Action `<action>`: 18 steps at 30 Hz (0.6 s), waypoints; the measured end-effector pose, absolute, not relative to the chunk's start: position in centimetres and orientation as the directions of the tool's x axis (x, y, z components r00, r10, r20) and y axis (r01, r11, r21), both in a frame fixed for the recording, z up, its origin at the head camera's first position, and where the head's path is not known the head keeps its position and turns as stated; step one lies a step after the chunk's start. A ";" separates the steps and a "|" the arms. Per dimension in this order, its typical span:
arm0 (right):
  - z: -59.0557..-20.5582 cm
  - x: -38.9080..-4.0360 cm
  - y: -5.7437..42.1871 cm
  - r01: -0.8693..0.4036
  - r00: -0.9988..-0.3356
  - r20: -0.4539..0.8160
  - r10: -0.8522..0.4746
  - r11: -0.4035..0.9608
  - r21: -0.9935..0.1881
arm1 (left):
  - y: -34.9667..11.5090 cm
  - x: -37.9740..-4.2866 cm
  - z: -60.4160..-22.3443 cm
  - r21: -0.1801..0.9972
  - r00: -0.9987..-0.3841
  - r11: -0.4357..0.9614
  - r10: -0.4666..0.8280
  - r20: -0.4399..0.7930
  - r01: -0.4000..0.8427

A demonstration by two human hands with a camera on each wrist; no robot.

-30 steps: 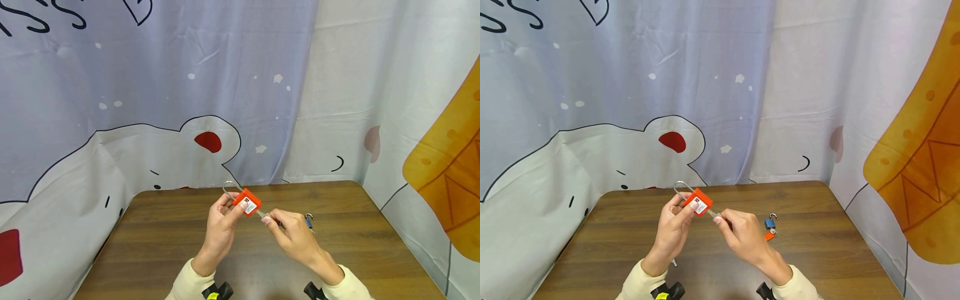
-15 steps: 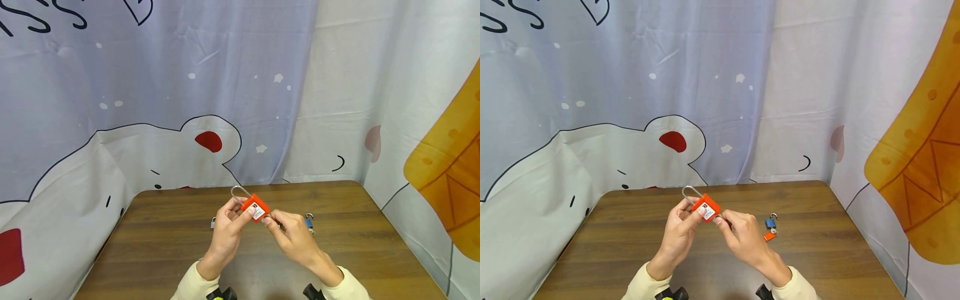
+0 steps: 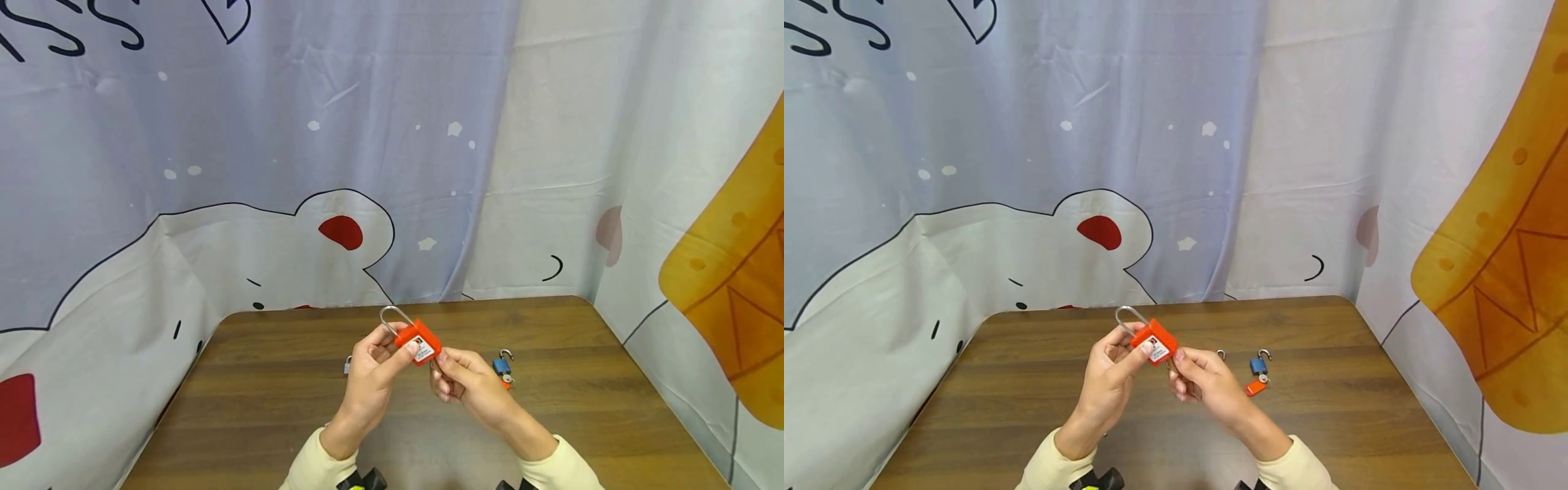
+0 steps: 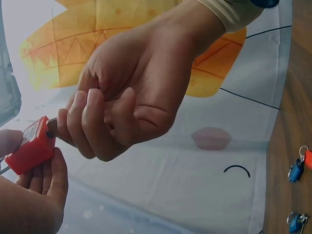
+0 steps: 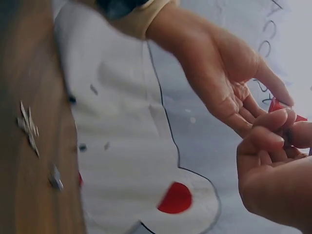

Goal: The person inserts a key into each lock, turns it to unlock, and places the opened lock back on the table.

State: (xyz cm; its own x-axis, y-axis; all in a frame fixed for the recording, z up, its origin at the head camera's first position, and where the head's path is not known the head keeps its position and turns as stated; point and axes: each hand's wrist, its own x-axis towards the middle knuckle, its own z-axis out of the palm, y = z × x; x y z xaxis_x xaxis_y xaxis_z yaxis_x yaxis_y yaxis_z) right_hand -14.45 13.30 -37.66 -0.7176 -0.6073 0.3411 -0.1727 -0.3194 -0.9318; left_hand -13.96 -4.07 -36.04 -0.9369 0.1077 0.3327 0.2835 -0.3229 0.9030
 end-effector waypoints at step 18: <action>-39.5 -14.9 13.5 0.093 -0.787 0.119 -0.605 -0.307 -0.947 | -4.5 -13.4 -36.7 0.913 -0.918 -0.252 0.154 0.365 0.320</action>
State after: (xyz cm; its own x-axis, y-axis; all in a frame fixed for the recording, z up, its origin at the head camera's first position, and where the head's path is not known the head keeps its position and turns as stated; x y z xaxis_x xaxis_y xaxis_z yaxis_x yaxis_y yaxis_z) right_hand -14.90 13.47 -39.55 -0.7873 -0.6051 0.1187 0.0931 -0.3070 -0.9471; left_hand -13.38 -4.49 -36.66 -0.9183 0.1544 0.3645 0.3201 -0.2521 0.9132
